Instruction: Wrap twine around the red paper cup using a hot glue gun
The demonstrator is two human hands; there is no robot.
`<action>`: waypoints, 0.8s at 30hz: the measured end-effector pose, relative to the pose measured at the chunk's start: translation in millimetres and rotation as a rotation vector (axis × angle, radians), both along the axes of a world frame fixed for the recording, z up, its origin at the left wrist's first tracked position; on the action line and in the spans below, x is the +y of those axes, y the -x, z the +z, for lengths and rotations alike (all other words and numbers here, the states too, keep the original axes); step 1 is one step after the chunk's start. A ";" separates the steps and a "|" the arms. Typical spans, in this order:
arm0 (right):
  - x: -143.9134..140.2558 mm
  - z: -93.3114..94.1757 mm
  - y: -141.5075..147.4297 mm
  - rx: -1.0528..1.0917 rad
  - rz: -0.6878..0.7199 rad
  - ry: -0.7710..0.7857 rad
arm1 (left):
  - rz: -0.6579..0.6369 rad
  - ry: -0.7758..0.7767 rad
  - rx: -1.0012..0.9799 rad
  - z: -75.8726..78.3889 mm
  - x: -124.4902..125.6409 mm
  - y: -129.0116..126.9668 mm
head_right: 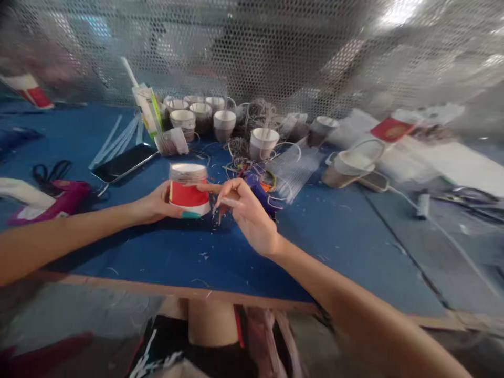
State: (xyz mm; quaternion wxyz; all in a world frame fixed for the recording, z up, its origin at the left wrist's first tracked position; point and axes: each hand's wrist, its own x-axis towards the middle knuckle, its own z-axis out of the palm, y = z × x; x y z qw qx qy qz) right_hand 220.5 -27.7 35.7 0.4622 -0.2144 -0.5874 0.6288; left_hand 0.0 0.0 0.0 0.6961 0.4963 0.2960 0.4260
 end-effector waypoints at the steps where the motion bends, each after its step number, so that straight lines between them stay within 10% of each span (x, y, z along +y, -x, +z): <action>1: -1.1 1.4 0.2 0.011 0.000 0.043 | -0.015 -0.017 -0.007 -0.2 0.3 0.5; 9: 3.8 5.1 -4.2 0.002 -0.165 0.241 | -0.112 -0.051 -0.085 4.5 -0.1 -0.1; 24: 1.7 -10.6 -9.0 -0.102 -0.237 -0.347 | -0.061 -0.065 -0.136 -0.2 4.6 0.5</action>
